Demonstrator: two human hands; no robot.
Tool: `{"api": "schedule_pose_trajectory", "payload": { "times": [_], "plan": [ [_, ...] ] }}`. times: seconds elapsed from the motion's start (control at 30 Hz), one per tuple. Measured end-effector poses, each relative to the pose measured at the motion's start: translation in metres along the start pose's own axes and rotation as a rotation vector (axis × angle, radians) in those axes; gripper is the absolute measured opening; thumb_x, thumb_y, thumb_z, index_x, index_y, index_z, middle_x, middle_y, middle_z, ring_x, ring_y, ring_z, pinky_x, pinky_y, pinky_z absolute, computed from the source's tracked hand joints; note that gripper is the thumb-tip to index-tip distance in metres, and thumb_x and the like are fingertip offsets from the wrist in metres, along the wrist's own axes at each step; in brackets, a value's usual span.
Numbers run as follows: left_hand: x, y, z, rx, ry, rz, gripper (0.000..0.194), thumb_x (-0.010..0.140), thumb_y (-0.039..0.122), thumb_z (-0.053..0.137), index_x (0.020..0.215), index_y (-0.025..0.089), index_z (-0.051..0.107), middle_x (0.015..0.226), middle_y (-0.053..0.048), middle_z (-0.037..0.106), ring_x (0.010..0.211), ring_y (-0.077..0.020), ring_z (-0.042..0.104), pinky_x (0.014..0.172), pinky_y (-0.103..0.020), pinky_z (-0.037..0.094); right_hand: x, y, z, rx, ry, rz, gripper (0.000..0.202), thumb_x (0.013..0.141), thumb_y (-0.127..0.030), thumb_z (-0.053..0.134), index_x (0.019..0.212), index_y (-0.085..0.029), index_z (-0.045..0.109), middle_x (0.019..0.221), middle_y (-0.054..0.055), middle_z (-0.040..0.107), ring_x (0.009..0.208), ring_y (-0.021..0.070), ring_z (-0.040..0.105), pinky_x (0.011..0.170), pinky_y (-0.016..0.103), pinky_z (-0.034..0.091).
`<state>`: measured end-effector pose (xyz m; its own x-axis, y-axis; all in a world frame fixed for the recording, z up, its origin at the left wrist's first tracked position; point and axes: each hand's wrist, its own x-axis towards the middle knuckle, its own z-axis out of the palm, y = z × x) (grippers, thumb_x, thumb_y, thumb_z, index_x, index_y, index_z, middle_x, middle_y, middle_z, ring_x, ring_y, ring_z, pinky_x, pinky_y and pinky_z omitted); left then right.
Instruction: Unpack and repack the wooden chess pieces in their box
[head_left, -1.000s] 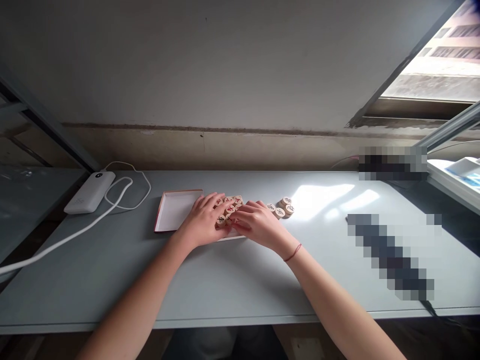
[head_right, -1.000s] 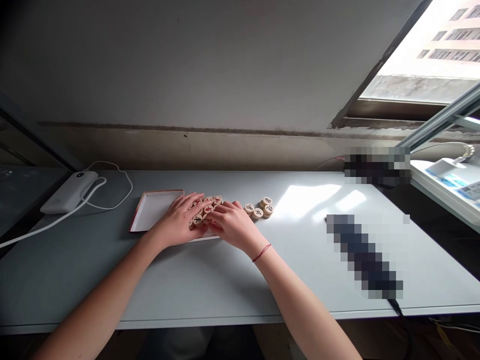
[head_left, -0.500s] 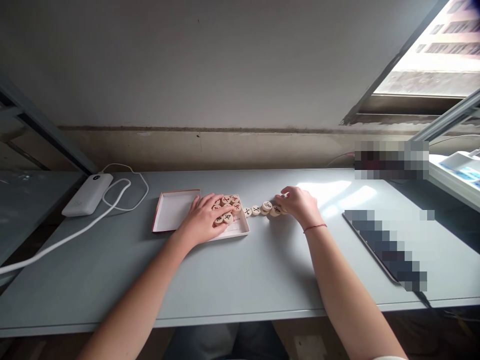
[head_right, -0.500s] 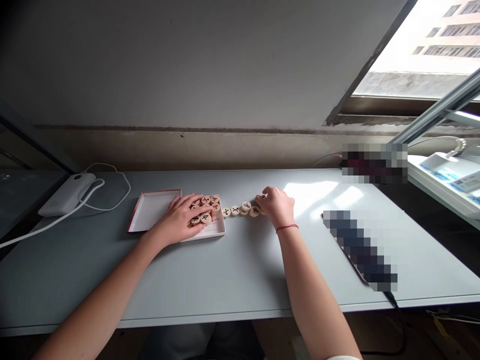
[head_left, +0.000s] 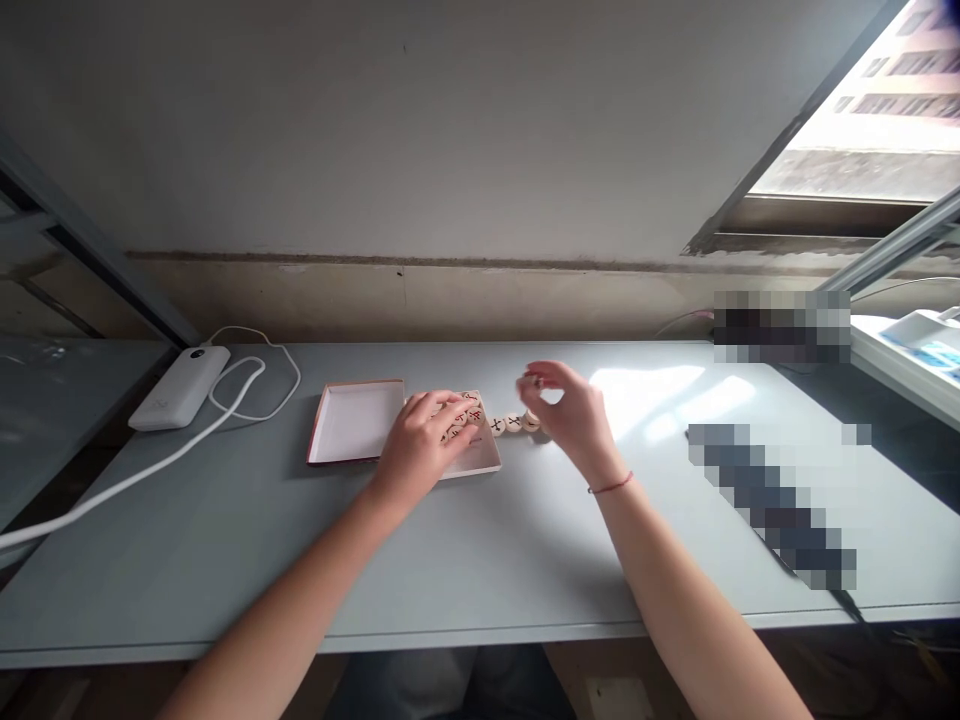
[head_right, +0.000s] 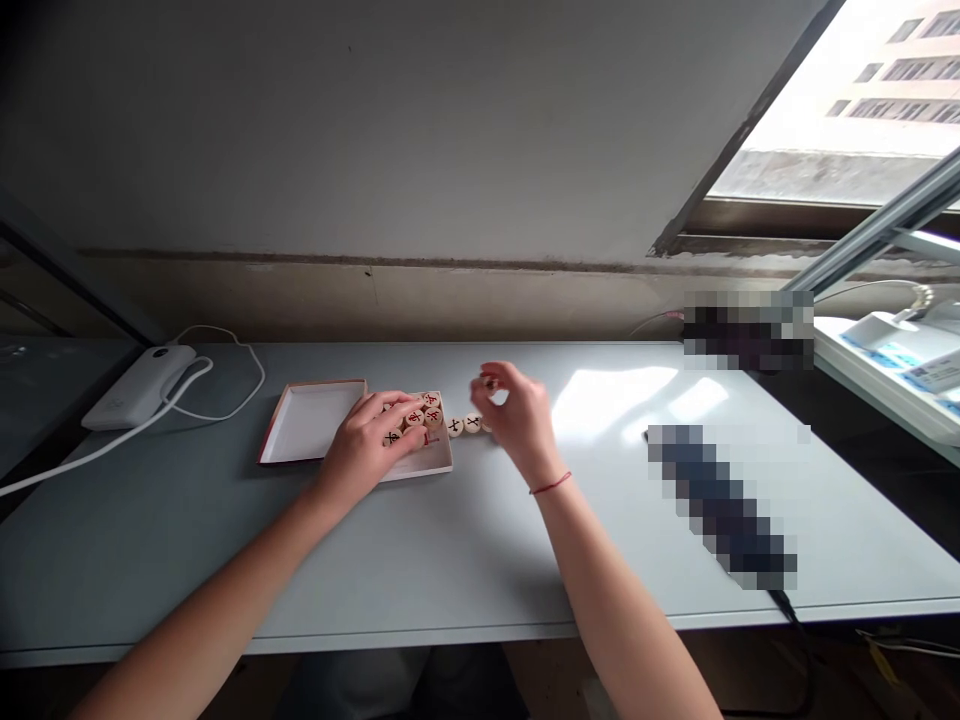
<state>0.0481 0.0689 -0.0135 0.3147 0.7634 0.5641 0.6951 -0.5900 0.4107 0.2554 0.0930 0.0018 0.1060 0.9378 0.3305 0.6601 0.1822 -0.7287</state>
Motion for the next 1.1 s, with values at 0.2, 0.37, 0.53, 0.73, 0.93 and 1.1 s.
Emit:
{"api": "schedule_pose_trajectory", "payload": {
  "times": [0.2,0.37,0.53,0.73,0.93,1.1],
  "plan": [
    [-0.005,0.009,0.006,-0.130,-0.002,0.012,0.027,0.094,0.026,0.050,0.120,0.022,0.057,0.114,-0.006,0.065,0.106,-0.0188,0.062,0.090,-0.032,0.053,-0.027,-0.030,0.020,0.499,-0.341,0.028,0.028,0.077,-0.041,0.066,0.096,-0.020,0.065,0.099,0.006,0.070,0.091,0.0191,0.067,0.081,0.033,0.055],
    [-0.006,0.007,0.005,-0.147,-0.043,-0.042,0.022,0.091,0.024,0.054,0.112,0.023,0.060,0.107,-0.005,0.064,0.101,-0.0178,0.063,0.085,-0.030,0.053,-0.021,-0.026,0.013,0.581,-0.331,0.151,0.035,0.075,-0.049,0.068,0.092,-0.019,0.065,0.094,0.009,0.072,0.087,0.0210,0.069,0.077,0.035,0.057],
    [-0.006,0.007,0.010,-0.050,-0.179,-0.017,0.006,0.087,0.019,0.060,0.083,0.021,0.064,0.095,0.000,0.066,0.088,-0.0152,0.064,0.084,-0.032,0.045,-0.012,-0.022,-0.002,0.535,-0.183,0.273,0.043,0.072,-0.056,0.067,0.092,-0.018,0.063,0.096,0.011,0.071,0.074,0.0194,0.069,0.061,0.031,0.056],
    [-0.004,0.008,0.017,0.103,-0.257,0.003,0.016,0.090,0.020,0.057,0.076,0.021,0.066,0.090,0.001,0.072,0.095,-0.0188,0.060,0.081,-0.038,0.034,-0.014,-0.017,-0.005,0.414,-0.279,0.172,0.033,0.077,-0.048,0.064,0.097,-0.021,0.065,0.102,0.009,0.068,0.082,0.0194,0.067,0.061,0.029,0.055],
    [-0.002,-0.002,0.005,0.147,-0.242,0.040,0.012,0.088,0.024,0.059,0.082,0.023,0.070,0.102,-0.001,0.070,0.099,-0.0224,0.054,0.083,-0.040,0.038,-0.023,-0.016,0.000,0.111,-0.454,-0.114,0.020,0.084,-0.029,0.056,0.101,-0.025,0.064,0.103,0.004,0.063,0.080,0.0146,0.063,0.073,0.032,0.054],
    [0.001,-0.022,-0.018,0.146,-0.247,-0.025,0.010,0.085,0.023,0.059,0.081,0.022,0.068,0.103,-0.003,0.065,0.098,-0.0223,0.051,0.087,-0.038,0.042,-0.030,-0.022,0.008,-0.170,-0.529,-0.301,0.006,0.082,-0.018,0.058,0.082,-0.023,0.062,0.085,0.003,0.064,0.082,0.0190,0.056,0.073,0.033,0.048]
  ]
}}
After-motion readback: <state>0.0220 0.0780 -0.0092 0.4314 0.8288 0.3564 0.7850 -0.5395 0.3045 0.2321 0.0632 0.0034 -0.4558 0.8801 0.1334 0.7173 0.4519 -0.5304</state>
